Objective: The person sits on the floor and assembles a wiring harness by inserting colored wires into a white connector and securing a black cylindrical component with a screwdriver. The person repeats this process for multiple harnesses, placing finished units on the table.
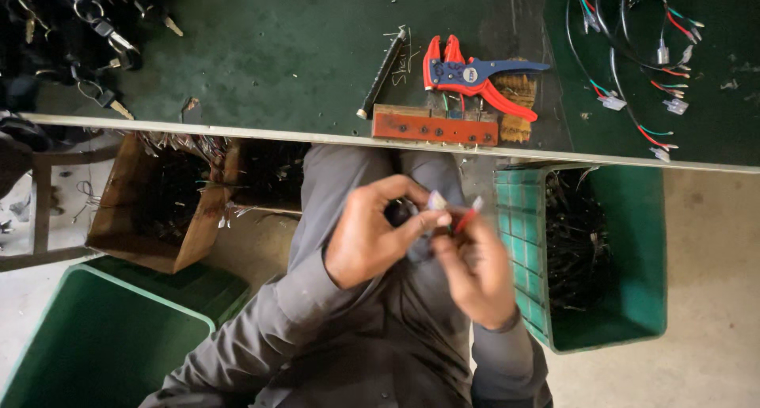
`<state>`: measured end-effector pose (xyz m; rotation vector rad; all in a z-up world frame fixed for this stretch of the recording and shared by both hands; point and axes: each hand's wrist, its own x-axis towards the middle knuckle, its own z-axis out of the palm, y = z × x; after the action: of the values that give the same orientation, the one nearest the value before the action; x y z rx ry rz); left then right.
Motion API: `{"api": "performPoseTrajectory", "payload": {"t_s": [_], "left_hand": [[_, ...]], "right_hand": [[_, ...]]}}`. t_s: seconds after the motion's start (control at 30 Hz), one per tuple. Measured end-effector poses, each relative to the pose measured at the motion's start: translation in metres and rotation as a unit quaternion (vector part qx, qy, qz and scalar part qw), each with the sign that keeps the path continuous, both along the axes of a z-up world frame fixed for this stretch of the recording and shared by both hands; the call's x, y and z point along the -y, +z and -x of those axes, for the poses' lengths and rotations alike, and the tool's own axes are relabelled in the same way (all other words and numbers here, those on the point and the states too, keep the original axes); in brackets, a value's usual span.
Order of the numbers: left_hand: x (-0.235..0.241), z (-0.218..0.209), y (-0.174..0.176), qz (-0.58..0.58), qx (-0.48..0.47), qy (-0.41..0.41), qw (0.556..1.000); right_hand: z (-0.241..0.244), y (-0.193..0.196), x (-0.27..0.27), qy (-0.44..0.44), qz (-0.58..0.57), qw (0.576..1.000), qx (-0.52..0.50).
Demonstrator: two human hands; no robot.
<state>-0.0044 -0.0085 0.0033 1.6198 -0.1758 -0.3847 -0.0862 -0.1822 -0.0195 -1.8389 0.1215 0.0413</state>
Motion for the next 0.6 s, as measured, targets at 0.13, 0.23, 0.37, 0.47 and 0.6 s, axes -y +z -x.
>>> {"api": "performPoseTrajectory", "payload": {"t_s": [0.13, 0.23, 0.37, 0.47, 0.6], "left_hand": [[-0.007, 0.004, -0.023, 0.097, 0.023, -0.007, 0.995], [0.000, 0.005, -0.030, 0.114, -0.019, 0.001, 0.993], [0.010, 0.009, -0.028, 0.133, 0.002, -0.001, 0.991], [0.014, 0.013, -0.031, 0.130, -0.030, -0.003, 0.991], [0.017, 0.014, -0.041, 0.142, -0.071, -0.002, 0.987]], "right_hand": [[0.000, 0.001, 0.002, -0.076, -0.028, 0.995, 0.061], [-0.001, -0.002, 0.008, -0.095, -0.039, 0.994, 0.042], [0.001, -0.003, 0.017, -0.077, -0.132, 0.988, -0.037], [0.001, -0.002, 0.020, -0.064, -0.059, 0.996, -0.021], [-0.008, -0.001, 0.022, -0.083, -0.042, 0.990, -0.107]]}}
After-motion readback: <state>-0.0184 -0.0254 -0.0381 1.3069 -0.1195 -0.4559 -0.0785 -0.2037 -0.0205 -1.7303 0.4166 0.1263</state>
